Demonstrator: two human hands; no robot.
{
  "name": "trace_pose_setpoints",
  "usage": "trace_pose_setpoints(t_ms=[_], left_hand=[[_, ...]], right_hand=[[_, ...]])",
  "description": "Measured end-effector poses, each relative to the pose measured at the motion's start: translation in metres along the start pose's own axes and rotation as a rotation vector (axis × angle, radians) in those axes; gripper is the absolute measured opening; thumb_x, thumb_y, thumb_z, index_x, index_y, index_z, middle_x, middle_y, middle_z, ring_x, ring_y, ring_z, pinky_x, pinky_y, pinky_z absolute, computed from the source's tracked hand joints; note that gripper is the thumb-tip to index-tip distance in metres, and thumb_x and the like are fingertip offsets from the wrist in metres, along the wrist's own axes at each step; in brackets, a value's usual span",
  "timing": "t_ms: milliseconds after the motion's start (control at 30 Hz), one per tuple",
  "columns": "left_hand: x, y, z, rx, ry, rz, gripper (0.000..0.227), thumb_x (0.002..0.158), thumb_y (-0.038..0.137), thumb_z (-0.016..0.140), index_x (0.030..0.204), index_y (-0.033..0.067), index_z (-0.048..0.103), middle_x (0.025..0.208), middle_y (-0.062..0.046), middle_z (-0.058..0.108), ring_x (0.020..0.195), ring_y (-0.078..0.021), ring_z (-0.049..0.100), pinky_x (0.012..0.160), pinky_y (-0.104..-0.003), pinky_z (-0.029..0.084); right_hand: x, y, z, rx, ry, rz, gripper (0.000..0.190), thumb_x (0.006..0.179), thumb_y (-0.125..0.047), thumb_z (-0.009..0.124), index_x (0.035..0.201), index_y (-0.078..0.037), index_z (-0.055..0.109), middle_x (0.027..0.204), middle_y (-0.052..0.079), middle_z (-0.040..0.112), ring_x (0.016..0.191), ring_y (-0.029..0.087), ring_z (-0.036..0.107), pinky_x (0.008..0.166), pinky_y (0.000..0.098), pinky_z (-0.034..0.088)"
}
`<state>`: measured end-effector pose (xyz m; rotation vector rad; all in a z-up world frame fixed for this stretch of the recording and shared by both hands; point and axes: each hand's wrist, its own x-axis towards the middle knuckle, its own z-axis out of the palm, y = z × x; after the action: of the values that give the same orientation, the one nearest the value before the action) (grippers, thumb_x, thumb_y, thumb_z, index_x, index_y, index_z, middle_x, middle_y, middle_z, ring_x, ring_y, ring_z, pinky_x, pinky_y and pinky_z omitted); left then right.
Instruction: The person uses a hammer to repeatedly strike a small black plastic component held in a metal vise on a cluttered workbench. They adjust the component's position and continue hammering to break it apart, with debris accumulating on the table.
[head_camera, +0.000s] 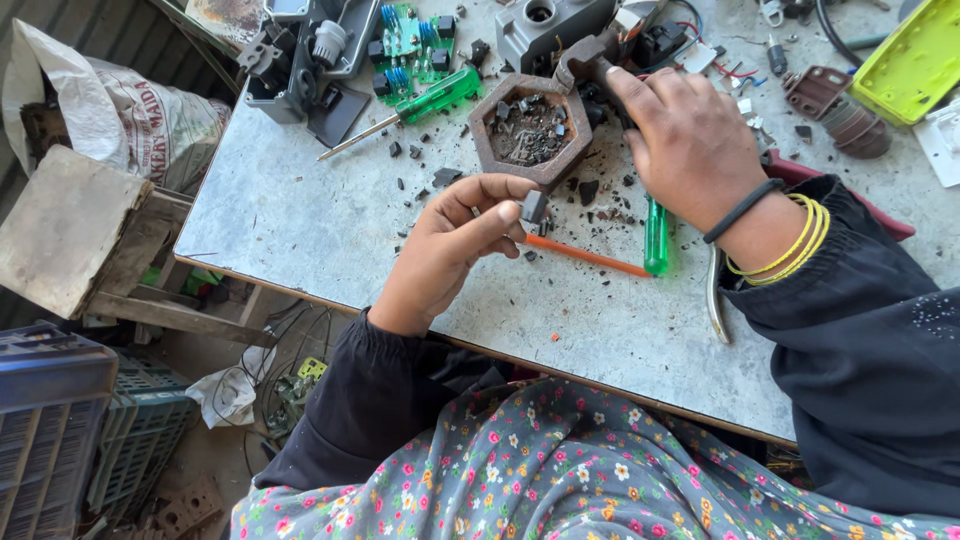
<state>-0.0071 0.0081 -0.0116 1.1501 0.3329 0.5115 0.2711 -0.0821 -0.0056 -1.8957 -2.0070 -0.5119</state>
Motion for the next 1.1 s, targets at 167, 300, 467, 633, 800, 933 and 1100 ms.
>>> trace_pose_setpoints(t_ms=[167,300,467,633,800,933,1100], left_hand=[[0.000,-0.008,-0.006,-0.246,0.007,-0.048,0.029,0.109,0.025,0.055,0.126,0.0022,0.062,0.105,-0.007,0.070,0.089,-0.0093,0.064,0.082,-0.028,0.056],[-0.001,-0.015,-0.010,-0.364,0.005,-0.053,0.028,0.112,0.028,0.054,0.124,0.0035,0.060,0.105,-0.006,0.065,0.093,-0.0099,0.064,0.085,-0.027,0.057],[-0.002,-0.019,-0.012,-0.432,0.034,-0.045,0.026,0.113,0.030,0.053,0.118,0.0047,0.057,0.108,-0.007,0.064,0.092,-0.0111,0.065,0.084,-0.028,0.058],[-0.005,-0.017,-0.011,-0.428,0.069,-0.053,0.024,0.108,0.028,0.054,0.120,0.0081,0.056,0.110,-0.007,0.064,0.093,-0.0099,0.065,0.084,-0.025,0.058],[-0.005,-0.015,-0.009,-0.436,0.065,-0.035,0.022,0.109,0.026,0.055,0.117,0.0058,0.058,0.109,-0.007,0.066,0.093,-0.0092,0.066,0.085,-0.025,0.058],[-0.005,-0.018,-0.011,-0.464,0.066,-0.039,0.018,0.107,0.024,0.057,0.114,0.0074,0.058,0.105,-0.005,0.067,0.090,-0.0087,0.067,0.083,-0.025,0.058],[-0.006,-0.023,-0.012,-0.384,0.074,0.025,0.016,0.106,0.017,0.065,0.116,0.0088,0.057,0.103,0.000,0.063,0.093,-0.0086,0.065,0.084,-0.025,0.057]], right_hand=[[0.000,-0.001,-0.001,-0.010,-0.012,0.009,0.063,0.095,-0.015,0.073,0.154,-0.012,0.053,0.119,0.013,0.060,0.113,0.034,0.059,0.096,0.0474,0.048],[0.001,-0.002,-0.002,-0.008,-0.006,-0.010,0.064,0.094,-0.016,0.074,0.155,-0.012,0.052,0.120,0.013,0.060,0.113,0.035,0.059,0.096,0.0468,0.049],[0.001,-0.002,-0.002,-0.009,-0.008,-0.012,0.065,0.094,-0.015,0.074,0.155,-0.012,0.052,0.119,0.013,0.060,0.112,0.035,0.059,0.096,0.0469,0.049],[0.001,-0.001,-0.001,-0.009,-0.012,-0.013,0.065,0.095,-0.016,0.074,0.155,-0.012,0.052,0.120,0.014,0.060,0.112,0.035,0.059,0.098,0.0467,0.049],[0.001,-0.002,0.000,-0.020,-0.035,0.002,0.065,0.095,-0.017,0.074,0.155,-0.011,0.051,0.122,0.015,0.060,0.114,0.035,0.058,0.098,0.0469,0.048],[0.001,-0.002,-0.001,-0.008,-0.035,0.000,0.066,0.095,-0.017,0.075,0.156,-0.011,0.050,0.124,0.015,0.061,0.115,0.036,0.058,0.101,0.0469,0.048],[0.002,-0.002,-0.001,0.001,-0.037,-0.006,0.066,0.096,-0.016,0.075,0.157,-0.012,0.050,0.123,0.015,0.061,0.114,0.036,0.058,0.102,0.0469,0.048]])
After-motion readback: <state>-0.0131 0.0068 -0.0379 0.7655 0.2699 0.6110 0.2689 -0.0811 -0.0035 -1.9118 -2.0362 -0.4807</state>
